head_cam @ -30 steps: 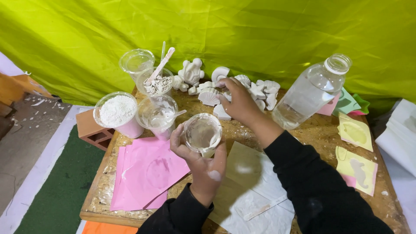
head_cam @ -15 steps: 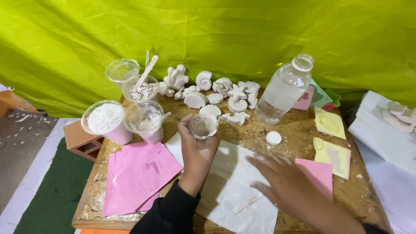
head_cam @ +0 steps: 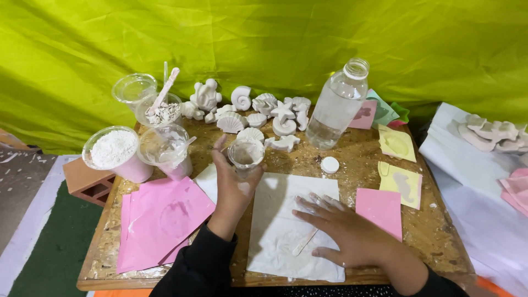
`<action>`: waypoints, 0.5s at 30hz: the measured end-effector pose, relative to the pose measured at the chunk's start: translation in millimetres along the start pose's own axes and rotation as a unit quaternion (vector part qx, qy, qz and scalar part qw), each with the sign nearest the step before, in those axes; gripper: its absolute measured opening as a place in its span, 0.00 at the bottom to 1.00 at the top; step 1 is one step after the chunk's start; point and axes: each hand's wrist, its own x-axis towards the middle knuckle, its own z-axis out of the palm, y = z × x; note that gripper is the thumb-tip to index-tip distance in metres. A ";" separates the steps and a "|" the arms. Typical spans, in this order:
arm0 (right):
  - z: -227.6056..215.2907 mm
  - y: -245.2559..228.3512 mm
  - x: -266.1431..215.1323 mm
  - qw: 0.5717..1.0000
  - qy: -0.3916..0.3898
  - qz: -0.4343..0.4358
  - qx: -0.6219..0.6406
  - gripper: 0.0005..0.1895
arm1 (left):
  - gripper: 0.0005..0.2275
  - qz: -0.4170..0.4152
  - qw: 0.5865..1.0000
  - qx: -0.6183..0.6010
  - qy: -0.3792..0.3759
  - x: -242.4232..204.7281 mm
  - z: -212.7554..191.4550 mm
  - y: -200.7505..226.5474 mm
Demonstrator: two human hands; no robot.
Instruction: Demolding various small plaster shapes like shells and stars from flexible silicone molds on a workshop table.
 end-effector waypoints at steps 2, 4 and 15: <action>2.6 4.7 -0.5 1.000 0.014 -0.003 0.010 0.45 | 0.38 -0.014 1.000 0.021 0.007 -0.9 1.1 2.4; 4.4 7.3 0.1 0.999 0.029 -0.006 0.018 0.45 | 0.39 -0.027 0.999 0.042 0.015 -1.5 1.9 4.3; 3.9 28.2 -26.6 0.903 0.297 0.178 0.253 0.29 | 0.45 0.060 0.985 0.158 0.046 -9.5 16.3 -3.7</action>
